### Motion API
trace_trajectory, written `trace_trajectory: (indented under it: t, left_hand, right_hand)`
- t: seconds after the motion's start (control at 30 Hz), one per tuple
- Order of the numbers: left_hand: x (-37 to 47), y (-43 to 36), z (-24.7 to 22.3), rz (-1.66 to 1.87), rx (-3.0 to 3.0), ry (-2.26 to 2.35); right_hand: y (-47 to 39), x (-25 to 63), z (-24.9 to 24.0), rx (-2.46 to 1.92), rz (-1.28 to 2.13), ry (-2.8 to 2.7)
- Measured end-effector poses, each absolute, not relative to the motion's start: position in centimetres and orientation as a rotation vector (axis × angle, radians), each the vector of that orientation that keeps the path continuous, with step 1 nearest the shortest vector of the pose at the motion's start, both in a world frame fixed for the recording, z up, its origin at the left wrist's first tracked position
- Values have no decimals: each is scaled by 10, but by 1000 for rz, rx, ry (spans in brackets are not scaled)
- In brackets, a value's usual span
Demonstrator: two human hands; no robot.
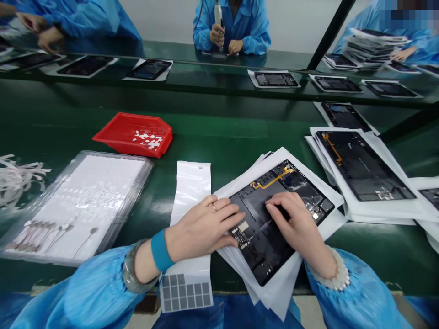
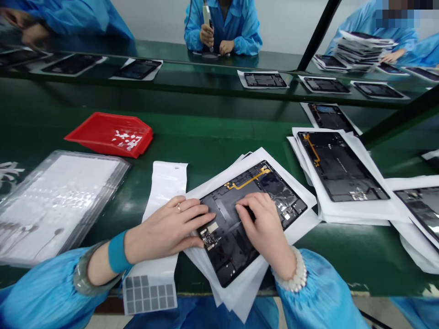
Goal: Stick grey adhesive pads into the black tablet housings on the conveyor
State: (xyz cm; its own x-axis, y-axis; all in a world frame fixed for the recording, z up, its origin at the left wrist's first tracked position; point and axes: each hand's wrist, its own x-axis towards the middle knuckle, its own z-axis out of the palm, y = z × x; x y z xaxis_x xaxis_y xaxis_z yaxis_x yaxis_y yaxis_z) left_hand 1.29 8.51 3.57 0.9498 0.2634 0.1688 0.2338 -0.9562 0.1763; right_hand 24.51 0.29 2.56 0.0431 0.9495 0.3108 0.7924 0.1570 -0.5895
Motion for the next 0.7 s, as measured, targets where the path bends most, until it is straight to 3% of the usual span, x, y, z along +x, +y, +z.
trace_trajectory:
  t: [0.1,0.23,0.37,0.5,0.7]
  left_hand:
    - [12,85,33,393,2934,308]
    - [11,88,26,512,2889,268]
    - [10,94,21,538,2872,230]
    - [8,96,23,465,2883,243]
    - [8,95,26,412,2822,285]
  right_hand:
    - [-4,296,32,-1775,181,-1527]
    - [-9,415,41,-2463,-329,-1041]
    - [-5,512,52,-2718,-318,-922]
    - [8,543,54,-2849,-161,-865]
    - [18,534,45,-2794,-370,-809]
